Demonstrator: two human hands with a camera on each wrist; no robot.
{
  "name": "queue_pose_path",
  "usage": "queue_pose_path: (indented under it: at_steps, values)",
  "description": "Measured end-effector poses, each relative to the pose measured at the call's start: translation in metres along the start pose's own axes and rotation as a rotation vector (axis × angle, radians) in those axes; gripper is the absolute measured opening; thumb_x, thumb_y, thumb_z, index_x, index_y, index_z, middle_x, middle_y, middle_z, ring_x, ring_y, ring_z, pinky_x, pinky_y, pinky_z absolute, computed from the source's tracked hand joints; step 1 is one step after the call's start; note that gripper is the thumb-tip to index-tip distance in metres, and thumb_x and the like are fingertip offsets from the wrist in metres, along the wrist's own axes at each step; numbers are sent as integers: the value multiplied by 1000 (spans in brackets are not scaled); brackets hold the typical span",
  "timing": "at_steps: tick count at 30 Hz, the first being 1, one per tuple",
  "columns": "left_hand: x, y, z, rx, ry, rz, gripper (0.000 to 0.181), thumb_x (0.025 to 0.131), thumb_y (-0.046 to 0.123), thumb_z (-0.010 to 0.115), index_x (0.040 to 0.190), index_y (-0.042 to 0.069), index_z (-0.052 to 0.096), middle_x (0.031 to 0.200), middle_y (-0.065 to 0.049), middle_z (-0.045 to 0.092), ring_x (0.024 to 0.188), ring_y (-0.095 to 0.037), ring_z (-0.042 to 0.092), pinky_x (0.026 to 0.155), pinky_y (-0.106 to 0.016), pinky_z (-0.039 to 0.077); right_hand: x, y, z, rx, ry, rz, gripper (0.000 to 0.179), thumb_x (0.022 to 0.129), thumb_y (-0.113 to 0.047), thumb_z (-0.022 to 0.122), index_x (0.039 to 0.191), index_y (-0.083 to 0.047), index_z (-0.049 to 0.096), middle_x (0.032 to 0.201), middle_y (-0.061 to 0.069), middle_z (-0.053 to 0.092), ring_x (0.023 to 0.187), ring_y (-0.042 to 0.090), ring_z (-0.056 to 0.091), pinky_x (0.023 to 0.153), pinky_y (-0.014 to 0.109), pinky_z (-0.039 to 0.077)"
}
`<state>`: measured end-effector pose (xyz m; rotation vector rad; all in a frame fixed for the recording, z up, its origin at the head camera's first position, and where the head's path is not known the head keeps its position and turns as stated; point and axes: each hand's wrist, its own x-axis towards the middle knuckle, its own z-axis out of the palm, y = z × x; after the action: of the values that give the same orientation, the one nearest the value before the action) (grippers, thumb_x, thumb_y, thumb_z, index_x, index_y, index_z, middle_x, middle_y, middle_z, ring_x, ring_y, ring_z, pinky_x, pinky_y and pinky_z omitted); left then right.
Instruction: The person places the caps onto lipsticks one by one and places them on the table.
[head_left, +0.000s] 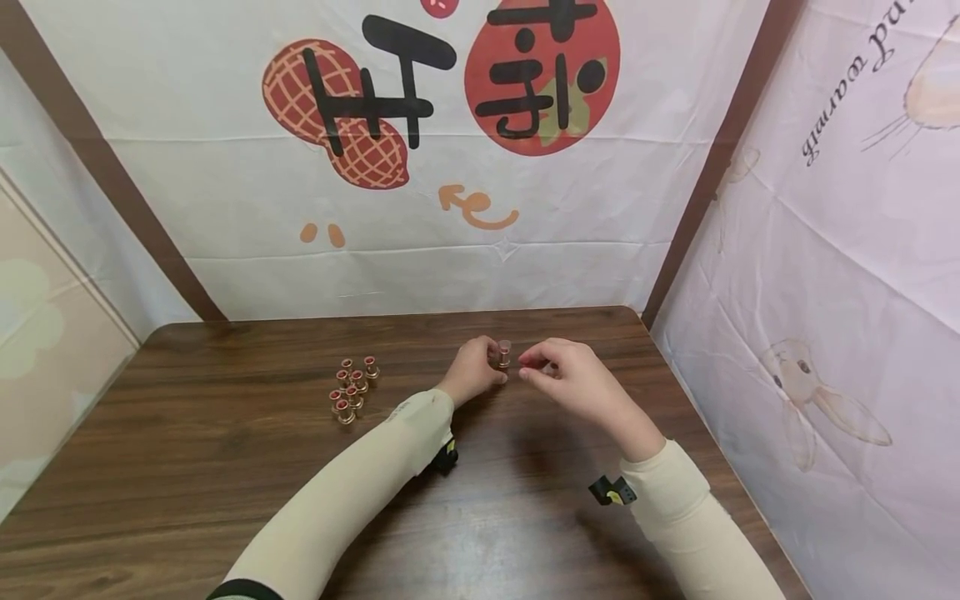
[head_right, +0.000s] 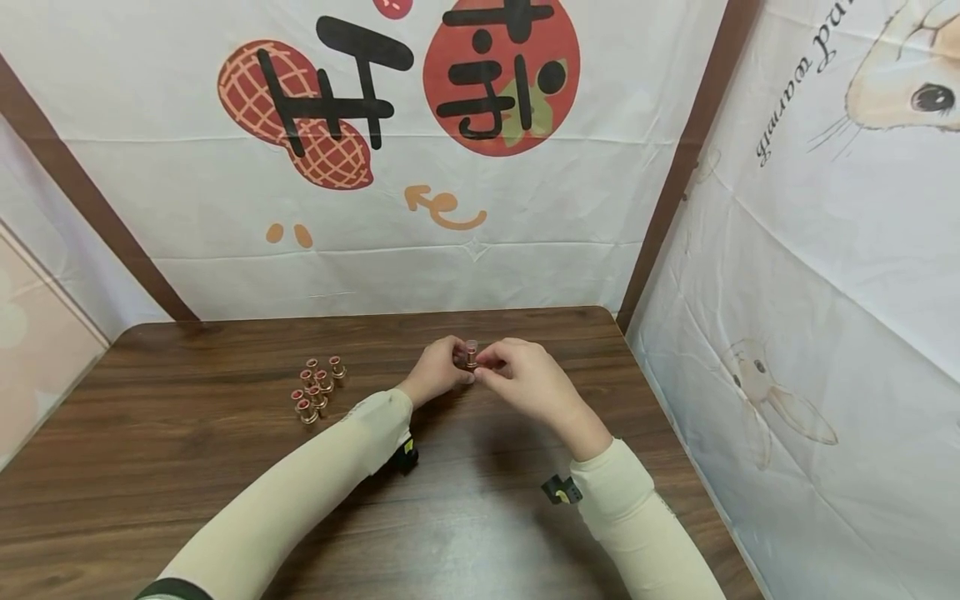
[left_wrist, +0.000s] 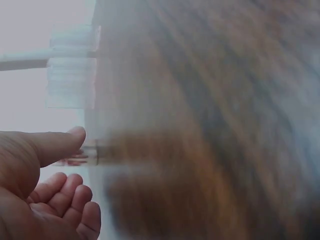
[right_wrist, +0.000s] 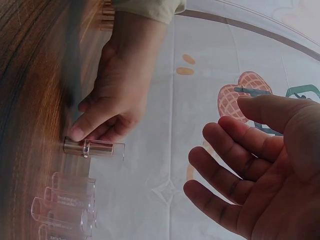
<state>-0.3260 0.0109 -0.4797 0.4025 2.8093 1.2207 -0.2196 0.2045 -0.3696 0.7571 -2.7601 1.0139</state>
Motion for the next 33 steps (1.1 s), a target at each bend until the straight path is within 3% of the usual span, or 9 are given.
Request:
queue_pose_path:
  at_steps: [9,19,23,28,33]
  values:
    - [-24,5,-33,91,10,32,60,84,17,85,134,0,57,130,-16,62,117,-30,59,101,-45,50,-2,-1,-2,-15,2,2,16,97,-25,72,111,-17,74,104,-6,71,95,9,66,88,40,57]
    - [-78,15,-68,127,-13,170,61,86,20,85,137,3,57,129,-13,64,118,-27,60,101,-44,50,-3,3,-1,-4,-14,36,16,97,-25,72,110,-17,74,103,-6,70,94,12,65,86,43,58]
    - [-97,17,-83,124,10,206,60,84,20,86,136,6,59,129,-11,64,117,-26,61,102,-44,49,-3,3,-1,-10,-13,34,15,97,-25,72,109,-17,74,102,-6,70,92,11,65,82,41,58]
    - [-118,13,-106,115,46,254,55,84,19,85,132,6,62,126,-9,65,116,-27,61,101,-46,49,-4,8,-2,-36,0,48,15,96,-24,73,108,-16,74,103,-6,71,93,12,66,84,41,57]
    - [-139,-1,-132,123,92,265,48,85,16,85,128,8,65,124,-9,66,116,-29,61,100,-50,48,-9,20,-6,-45,3,88,19,96,-23,73,112,-14,74,106,-3,71,95,14,65,87,44,56]
